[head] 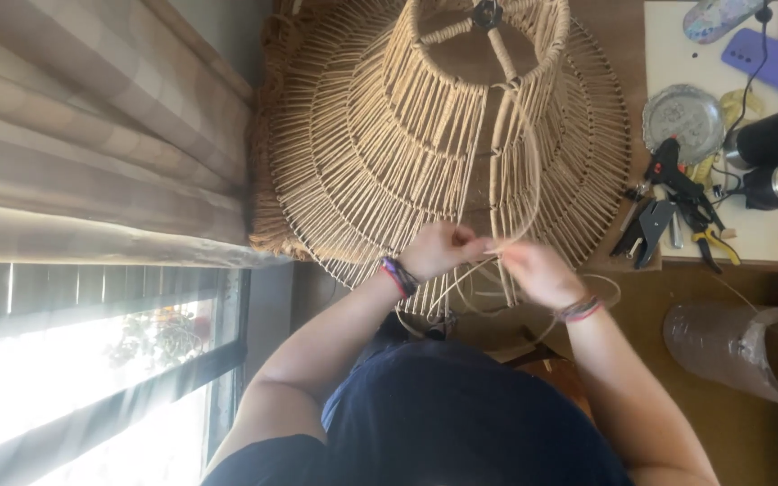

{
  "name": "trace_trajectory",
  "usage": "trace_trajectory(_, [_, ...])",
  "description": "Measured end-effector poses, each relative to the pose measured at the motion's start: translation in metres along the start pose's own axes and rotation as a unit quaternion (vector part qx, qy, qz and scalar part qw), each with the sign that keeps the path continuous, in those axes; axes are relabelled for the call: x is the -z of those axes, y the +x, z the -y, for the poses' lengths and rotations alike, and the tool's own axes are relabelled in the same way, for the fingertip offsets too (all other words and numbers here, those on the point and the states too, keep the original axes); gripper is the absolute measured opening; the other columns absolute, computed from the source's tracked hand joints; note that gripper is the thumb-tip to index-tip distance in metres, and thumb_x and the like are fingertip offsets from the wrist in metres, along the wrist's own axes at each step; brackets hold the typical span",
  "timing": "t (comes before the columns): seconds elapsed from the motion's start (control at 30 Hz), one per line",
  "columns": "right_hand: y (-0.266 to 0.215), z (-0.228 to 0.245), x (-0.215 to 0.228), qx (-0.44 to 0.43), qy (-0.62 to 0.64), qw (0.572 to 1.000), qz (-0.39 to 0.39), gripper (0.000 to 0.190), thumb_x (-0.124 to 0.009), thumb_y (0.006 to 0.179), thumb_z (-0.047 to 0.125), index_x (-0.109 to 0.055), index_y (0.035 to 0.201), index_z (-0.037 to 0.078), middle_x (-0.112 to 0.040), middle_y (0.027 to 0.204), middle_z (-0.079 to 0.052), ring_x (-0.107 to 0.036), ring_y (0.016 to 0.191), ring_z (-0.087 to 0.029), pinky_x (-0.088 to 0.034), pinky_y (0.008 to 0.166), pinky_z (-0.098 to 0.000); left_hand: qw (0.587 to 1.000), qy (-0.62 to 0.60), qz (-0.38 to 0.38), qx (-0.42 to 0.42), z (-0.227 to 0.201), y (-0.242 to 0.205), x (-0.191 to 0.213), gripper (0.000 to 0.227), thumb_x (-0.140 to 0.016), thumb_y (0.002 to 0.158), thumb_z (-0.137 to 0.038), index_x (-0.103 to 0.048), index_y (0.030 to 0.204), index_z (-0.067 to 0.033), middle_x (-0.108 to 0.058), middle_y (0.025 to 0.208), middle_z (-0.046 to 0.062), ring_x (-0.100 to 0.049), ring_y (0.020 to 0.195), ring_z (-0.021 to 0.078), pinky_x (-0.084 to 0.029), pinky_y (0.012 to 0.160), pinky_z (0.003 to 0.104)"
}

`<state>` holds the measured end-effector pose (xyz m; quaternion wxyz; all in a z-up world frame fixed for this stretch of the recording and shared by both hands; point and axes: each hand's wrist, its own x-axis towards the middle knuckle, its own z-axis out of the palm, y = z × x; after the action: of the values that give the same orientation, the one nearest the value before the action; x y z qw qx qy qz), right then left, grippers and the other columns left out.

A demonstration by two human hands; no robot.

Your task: Assembling and weaving a rattan lampshade using a stapler, scissors, and a hot glue gun.

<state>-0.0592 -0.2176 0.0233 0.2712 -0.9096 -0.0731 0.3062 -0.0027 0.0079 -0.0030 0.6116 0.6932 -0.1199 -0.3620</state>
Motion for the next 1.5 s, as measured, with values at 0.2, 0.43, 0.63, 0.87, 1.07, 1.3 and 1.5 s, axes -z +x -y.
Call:
trace_trajectory(0.2, [-0.011, 0.002, 0.021, 0.316, 0.38, 0.864, -0.096, 0.026, -0.056, 0.1, 0.006, -0.072, 0.079, 0.003, -0.071, 0.079, -0.01, -0.063, 0.064, -0.017, -0.055, 0.063, -0.0315, 0.909, 0.373, -0.154, -0.101, -0.015, -0.001, -0.006, 0.029, -0.062, 0.095, -0.05, -0.071, 0.106, -0.0241, -0.069, 0.058, -0.002, -0.074, 0.061, 0.0225, -0.059, 0.055, 0.032])
trace_trajectory(0.43, [-0.02, 0.045, 0.036, 0.046, 0.251, 0.967, 0.002, 0.033, -0.053, 0.102, 0.031, -0.074, 0.118, 0.013, -0.075, 0.119, -0.014, -0.067, 0.118, -0.033, -0.049, 0.105, -0.0481, 0.978, 0.194, -0.079, 0.015, -0.009, 0.0, 0.004, 0.052, -0.067, 0.085, -0.066, -0.076, 0.081, -0.0147, -0.071, 0.067, 0.01, -0.072, 0.075, 0.0306, -0.056, 0.069, 0.038])
trace_trajectory(0.63, [-0.013, -0.011, -0.008, 0.145, 0.092, 0.985, -0.012, 0.03, -0.055, 0.102, 0.023, -0.077, 0.084, 0.014, -0.076, 0.08, -0.004, -0.073, 0.088, -0.025, -0.051, 0.102, -0.0461, 0.995, 0.011, -0.071, -0.069, -0.032, -0.022, -0.006, 0.038, -0.054, 0.102, -0.042, -0.077, 0.089, -0.0148, -0.047, 0.04, 0.0, -0.051, 0.039, 0.0121, -0.041, 0.044, 0.024])
trace_trajectory(0.87, [-0.001, 0.029, 0.032, 0.321, 0.578, 0.743, -0.11, 0.055, -0.039, 0.107, 0.034, -0.053, 0.144, -0.004, -0.067, 0.123, -0.025, -0.062, 0.121, -0.034, -0.045, 0.111, -0.0497, 0.917, 0.356, -0.175, -0.043, -0.029, -0.014, 0.008, 0.056, -0.064, 0.087, -0.068, -0.071, 0.077, -0.0135, -0.071, 0.065, 0.008, -0.076, 0.072, 0.0316, -0.058, 0.061, 0.04])
trace_trajectory(1.07, [0.0, -0.055, -0.067, -0.053, -0.206, 0.973, 0.094, 0.028, -0.059, 0.095, 0.048, -0.082, 0.097, 0.032, -0.08, 0.098, 0.002, -0.076, 0.099, -0.025, -0.059, 0.087, -0.0399, 0.98, -0.197, -0.006, -0.042, -0.033, -0.028, -0.002, 0.063, -0.035, 0.111, -0.046, -0.073, 0.083, -0.0036, -0.041, 0.039, 0.003, -0.04, 0.027, 0.0074, -0.026, 0.026, 0.018])
trace_trajectory(1.3, [-0.002, 0.036, 0.029, 0.405, 0.506, 0.751, -0.129, 0.051, -0.032, 0.11, 0.027, -0.052, 0.143, -0.007, -0.068, 0.103, -0.023, -0.068, 0.102, -0.032, -0.052, 0.104, -0.0503, 0.91, 0.377, -0.17, -0.032, -0.04, -0.018, -0.005, 0.055, -0.053, 0.091, -0.068, -0.072, 0.078, -0.0174, -0.073, 0.068, 0.008, -0.075, 0.073, 0.0345, -0.059, 0.063, 0.043])
trace_trajectory(1.5, [-0.004, -0.02, -0.041, -0.065, -0.078, 0.985, 0.139, 0.029, -0.058, 0.095, 0.04, -0.082, 0.086, 0.027, -0.074, 0.06, 0.003, -0.074, 0.057, -0.011, -0.059, 0.073, -0.029, 0.994, -0.095, -0.042, -0.023, -0.017, -0.015, 0.001, 0.065, -0.036, 0.11, -0.047, -0.064, 0.065, -0.0092, -0.05, 0.041, 0.003, -0.055, 0.039, 0.012, -0.045, 0.043, 0.022])
